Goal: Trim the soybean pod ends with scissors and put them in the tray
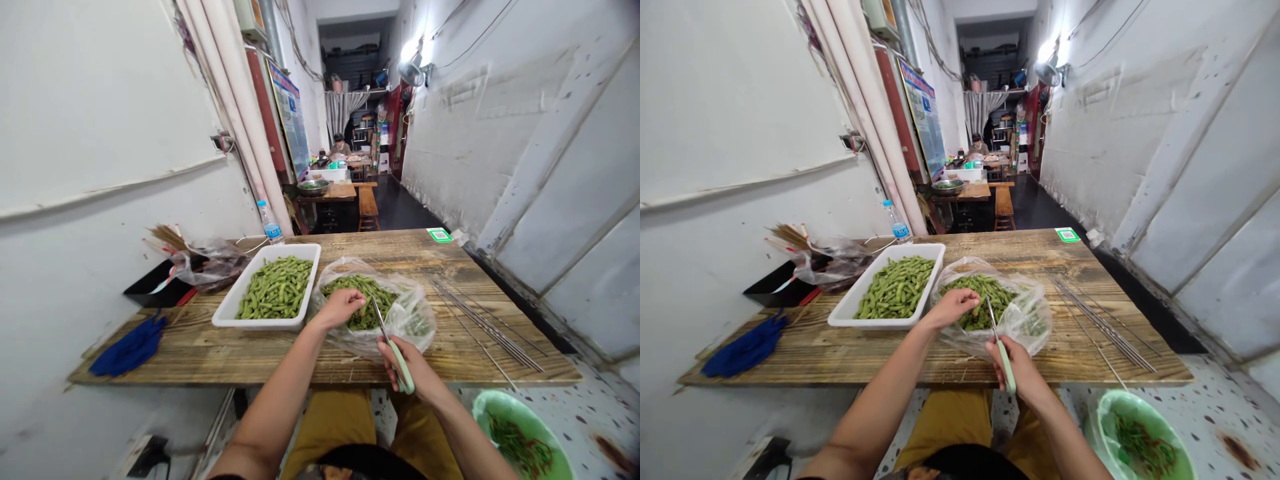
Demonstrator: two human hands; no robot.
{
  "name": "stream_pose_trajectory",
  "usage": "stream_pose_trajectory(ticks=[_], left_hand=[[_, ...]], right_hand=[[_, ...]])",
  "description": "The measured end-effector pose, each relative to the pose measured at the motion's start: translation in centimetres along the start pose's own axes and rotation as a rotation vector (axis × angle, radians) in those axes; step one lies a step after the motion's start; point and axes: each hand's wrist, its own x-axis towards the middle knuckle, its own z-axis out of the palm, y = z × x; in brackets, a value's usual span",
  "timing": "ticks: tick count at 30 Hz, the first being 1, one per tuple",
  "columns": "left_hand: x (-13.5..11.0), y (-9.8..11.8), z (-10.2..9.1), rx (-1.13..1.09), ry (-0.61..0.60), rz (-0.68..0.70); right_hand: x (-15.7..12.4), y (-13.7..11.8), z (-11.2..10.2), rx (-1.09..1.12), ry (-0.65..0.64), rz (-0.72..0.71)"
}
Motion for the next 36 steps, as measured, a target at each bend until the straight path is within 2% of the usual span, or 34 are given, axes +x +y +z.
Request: stream_pose_trajectory(ticks=[7,15,20,23,26,29,36], left_hand=[[-0.4,0.4,0.4,-0.105,-0.031,-0.051],[-0.5,0.1,0.6,-0.111,-0.026,-0.079],[-0.5,0.0,0.8,-0.367,-0.038,-0.243],[-0.5,0.2,1.3,-0.630,0.032,-0.332],[-0.6,0.5,2.1,-0.816,0.146,-0.337],[-0.7,0.5,2.8,-0.882,0.228,-0.308],[-1.1,0.3,3.9,-0.899,0.294,-0.188]], right_hand=[[0.2,0.1,-0.4,-0.061,-0.025,-0.049],[0.7,0.4,-0.9,-0.092,0.002,-0.041],[0.7,0.8,-0.8,-0.066,0.002,-0.036],[0.5,0.7,-0.4,0.014,-0.004,-0.027],[0.2,0.5,0.0,0.074,-0.029,-0.007],[0.1,0.6,0.2,0.043,-0.009,-0.044],[0.2,0.8,0.6,0.014,0.010,-0.092]])
